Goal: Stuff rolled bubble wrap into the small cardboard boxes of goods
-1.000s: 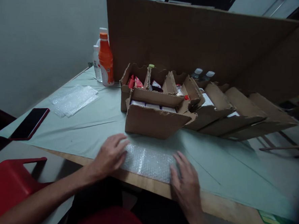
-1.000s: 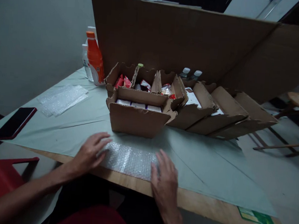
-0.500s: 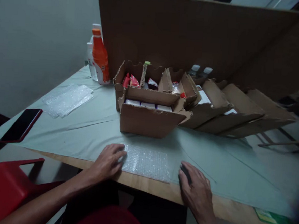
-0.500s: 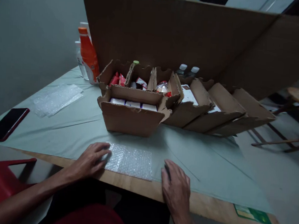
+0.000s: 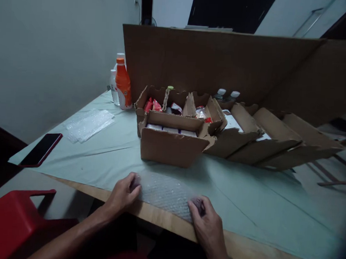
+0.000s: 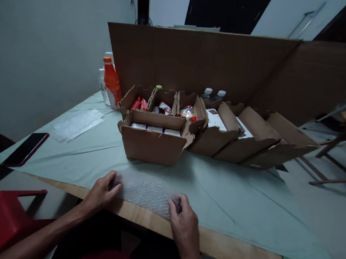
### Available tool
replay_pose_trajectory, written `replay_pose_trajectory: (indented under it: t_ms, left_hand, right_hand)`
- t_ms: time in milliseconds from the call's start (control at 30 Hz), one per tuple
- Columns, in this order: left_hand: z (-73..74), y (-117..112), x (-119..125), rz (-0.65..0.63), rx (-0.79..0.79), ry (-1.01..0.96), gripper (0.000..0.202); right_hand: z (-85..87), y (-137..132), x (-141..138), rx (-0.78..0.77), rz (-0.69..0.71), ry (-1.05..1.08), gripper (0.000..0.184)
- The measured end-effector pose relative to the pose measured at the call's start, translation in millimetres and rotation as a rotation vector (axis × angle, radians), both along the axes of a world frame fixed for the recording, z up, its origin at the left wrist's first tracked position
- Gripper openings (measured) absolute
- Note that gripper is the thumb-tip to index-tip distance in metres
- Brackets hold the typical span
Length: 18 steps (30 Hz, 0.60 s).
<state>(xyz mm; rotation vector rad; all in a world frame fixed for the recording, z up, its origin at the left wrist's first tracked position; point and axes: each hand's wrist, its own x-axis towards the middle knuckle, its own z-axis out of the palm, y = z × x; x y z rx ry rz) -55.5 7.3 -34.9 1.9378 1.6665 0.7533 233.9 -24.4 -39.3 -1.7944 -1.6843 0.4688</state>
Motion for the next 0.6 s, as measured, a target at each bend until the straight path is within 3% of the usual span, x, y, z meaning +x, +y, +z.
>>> replay_pose_trajectory:
  t_ms: [67,133,267,333,400,500,533,600]
  left_hand:
    - [4.9,-7,-3,-0.055,0.053,-0.117,0.047]
    - [19.9,-9,-7,-0.199,0.203,-0.174,0.063]
    - [80.5,12,-12,-0.467,0.513,-0.111,0.04]
    - [117.6,31,-12,-0.426,0.611,-0.069,0.027]
    - [151.3,53,-10,-0.328,0.734,-0.048,0.024]
    - [186.1,91,-9,-0.231,0.862,0.024,0.024]
    - [192.8,105,-9,-0.23,0.853,0.063,0.024]
    - [199.5,131,-11,-0.268,0.733,0.161,0.025]
  right_hand:
    - [14.2,-4,8,-0.073,0.051,0.125,0.036]
    - [31.7,-4,17,-0.065,0.107,0.182,0.051]
    - [81.7,9,28,0.094,0.119,0.203,0.065]
    - [114.2,23,26,0.244,0.103,0.198,0.061]
    - [148.5,42,20,0.5,0.036,0.186,0.047]
    - [193.6,81,12,0.867,-0.005,0.088,0.015]
    - [204.4,97,11,0.889,0.037,0.032,0.009]
    - [217.0,130,12,0.759,0.183,-0.072,0.014]
